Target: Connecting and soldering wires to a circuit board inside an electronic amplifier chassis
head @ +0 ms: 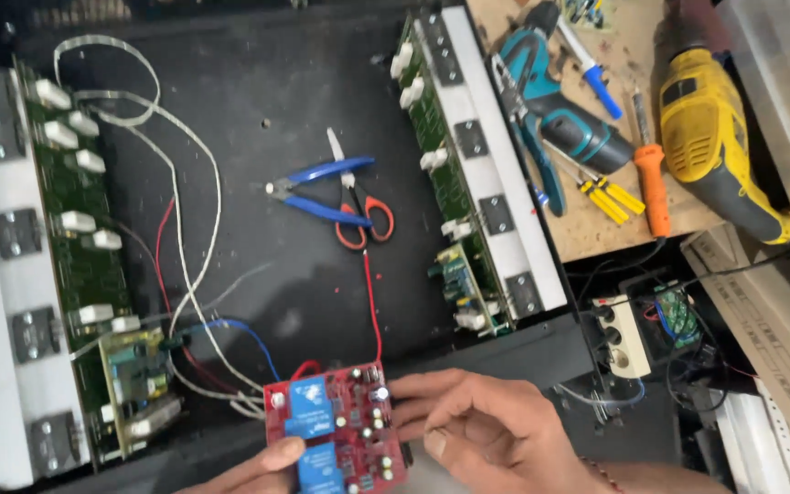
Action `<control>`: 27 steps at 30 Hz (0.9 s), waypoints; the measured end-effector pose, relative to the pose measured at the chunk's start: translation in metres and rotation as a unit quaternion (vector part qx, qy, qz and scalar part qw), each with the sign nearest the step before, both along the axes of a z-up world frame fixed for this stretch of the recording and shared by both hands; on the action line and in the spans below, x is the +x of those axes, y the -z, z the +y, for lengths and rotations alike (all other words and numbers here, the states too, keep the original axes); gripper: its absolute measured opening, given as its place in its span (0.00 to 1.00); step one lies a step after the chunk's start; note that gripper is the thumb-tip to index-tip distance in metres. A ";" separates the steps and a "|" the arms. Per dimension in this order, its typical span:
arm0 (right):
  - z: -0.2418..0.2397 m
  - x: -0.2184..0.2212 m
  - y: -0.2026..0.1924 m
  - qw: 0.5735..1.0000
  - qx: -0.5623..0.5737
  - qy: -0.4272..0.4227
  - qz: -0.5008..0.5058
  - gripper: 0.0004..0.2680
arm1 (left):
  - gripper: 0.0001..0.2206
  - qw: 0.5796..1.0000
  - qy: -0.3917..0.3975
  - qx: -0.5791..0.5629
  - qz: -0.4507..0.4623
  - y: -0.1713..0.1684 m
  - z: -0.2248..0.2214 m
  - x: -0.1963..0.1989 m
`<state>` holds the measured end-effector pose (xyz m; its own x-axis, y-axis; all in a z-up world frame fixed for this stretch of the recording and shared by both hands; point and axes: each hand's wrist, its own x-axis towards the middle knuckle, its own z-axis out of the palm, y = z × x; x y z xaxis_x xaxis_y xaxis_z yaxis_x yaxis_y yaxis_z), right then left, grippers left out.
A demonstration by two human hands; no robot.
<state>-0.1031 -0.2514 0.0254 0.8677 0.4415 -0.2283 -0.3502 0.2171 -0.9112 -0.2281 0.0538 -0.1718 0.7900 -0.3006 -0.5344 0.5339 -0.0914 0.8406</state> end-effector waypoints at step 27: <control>0.050 -0.025 0.025 0.963 -0.066 0.137 -0.221 0.01 | 0.45 0.778 0.095 0.273 -0.558 -0.179 -0.046 0.089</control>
<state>-0.1280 -0.2014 0.0007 0.9729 0.1748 0.1512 0.1316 0.1188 -0.9842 -0.1393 0.0077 0.0067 0.8222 -0.4383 0.3631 -0.5676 -0.5848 0.5795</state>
